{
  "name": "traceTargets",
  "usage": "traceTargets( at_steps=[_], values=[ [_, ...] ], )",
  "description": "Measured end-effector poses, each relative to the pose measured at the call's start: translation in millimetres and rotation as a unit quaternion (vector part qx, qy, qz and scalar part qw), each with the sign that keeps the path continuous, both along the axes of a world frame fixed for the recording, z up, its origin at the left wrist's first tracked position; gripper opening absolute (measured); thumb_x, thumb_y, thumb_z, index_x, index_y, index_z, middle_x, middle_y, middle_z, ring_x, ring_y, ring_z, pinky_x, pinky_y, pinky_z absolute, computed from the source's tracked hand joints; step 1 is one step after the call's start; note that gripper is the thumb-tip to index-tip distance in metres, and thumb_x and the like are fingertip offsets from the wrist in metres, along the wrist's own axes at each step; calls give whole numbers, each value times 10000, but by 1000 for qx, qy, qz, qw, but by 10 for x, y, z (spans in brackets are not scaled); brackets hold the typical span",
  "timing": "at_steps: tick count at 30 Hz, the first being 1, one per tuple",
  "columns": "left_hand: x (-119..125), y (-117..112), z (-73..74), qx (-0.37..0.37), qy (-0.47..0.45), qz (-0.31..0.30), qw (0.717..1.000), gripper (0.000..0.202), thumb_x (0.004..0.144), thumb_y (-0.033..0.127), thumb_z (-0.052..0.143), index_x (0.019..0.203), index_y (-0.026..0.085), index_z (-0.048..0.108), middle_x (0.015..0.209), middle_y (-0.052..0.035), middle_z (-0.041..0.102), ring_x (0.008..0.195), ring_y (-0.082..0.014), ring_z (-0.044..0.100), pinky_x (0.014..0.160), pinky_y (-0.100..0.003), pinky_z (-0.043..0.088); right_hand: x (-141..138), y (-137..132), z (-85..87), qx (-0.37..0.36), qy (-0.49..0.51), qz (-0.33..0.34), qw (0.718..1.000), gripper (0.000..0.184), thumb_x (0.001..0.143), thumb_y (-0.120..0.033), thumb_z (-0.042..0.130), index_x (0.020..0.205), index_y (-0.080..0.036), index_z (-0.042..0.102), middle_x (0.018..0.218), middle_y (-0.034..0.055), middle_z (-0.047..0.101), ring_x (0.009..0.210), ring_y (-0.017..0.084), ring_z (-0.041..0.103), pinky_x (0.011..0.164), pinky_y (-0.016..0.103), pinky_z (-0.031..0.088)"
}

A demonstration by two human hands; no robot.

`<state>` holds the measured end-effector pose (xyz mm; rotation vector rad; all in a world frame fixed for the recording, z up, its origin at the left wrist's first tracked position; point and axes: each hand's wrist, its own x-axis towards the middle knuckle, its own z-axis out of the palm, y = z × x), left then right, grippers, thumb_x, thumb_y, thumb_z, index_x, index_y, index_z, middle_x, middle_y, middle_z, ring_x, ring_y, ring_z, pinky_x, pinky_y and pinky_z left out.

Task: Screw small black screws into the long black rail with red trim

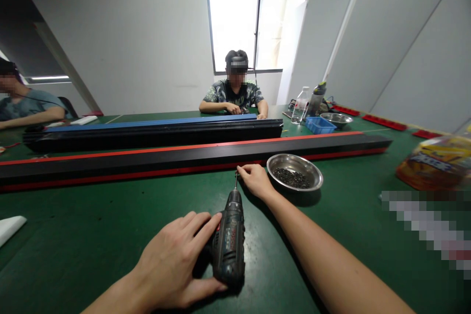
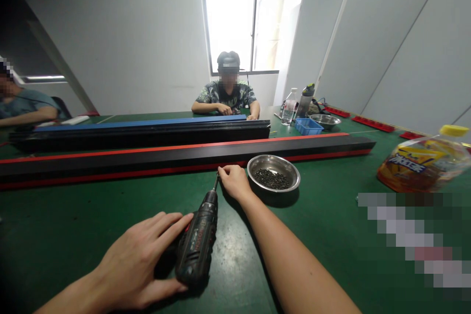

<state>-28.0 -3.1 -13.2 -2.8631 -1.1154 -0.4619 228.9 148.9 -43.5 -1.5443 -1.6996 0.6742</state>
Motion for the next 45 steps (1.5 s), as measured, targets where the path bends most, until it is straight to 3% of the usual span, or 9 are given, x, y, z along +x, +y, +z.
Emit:
traceTargets(
  at_steps=[7,11,13,19,31,37,45],
  values=[
    [5,-8,4,-5,1,-1,1000,925,849,714,721,1550,182,440,1342,-163,658,1052,-329,666,896,-472,578,-6,-13,25,19,-39,-3,999,419,1039,-390,529,872,-163,839,817,89,802,784,213,732,712,269,451],
    [1,-12,-1,-2,-4,-2,1000,932,836,723,729,1545,185,452,1329,-156,664,1042,-327,670,887,-469,579,-5,-11,8,63,-15,-32,997,372,1025,-372,536,926,-182,839,944,89,823,873,218,743,788,272,468],
    [2,-8,-4,0,-6,-2,1000,938,833,737,726,1544,189,452,1324,-155,667,1035,-325,672,881,-463,580,-3,-12,-6,76,9,-36,996,392,1025,-405,526,929,-185,835,917,79,819,827,215,738,761,278,471],
    [11,12,-12,1,-3,-4,1000,942,846,731,718,1558,189,421,1339,-164,655,1056,-331,666,901,-473,577,5,-13,-35,60,64,-15,996,488,1013,-514,506,848,-178,818,843,70,802,669,196,707,663,280,478],
    [6,10,12,4,1,-6,1000,934,848,726,718,1548,176,437,1334,-166,660,1049,-333,671,885,-480,581,7,7,-38,26,93,0,995,518,1026,-521,491,845,-156,811,848,84,803,623,172,688,628,266,493],
    [5,-6,6,10,-4,-4,1000,943,838,742,717,1543,180,443,1329,-164,665,1040,-327,673,889,-466,580,-1,-11,-14,8,126,25,992,462,1031,-528,507,978,-168,792,872,59,798,513,122,617,569,247,472],
    [17,0,29,7,5,-6,1000,952,828,736,731,1538,171,444,1330,-167,667,1045,-333,676,888,-477,585,13,33,-62,-3,172,25,985,473,1023,-536,521,981,-148,789,913,82,792,518,114,614,563,243,480]
  ],
)
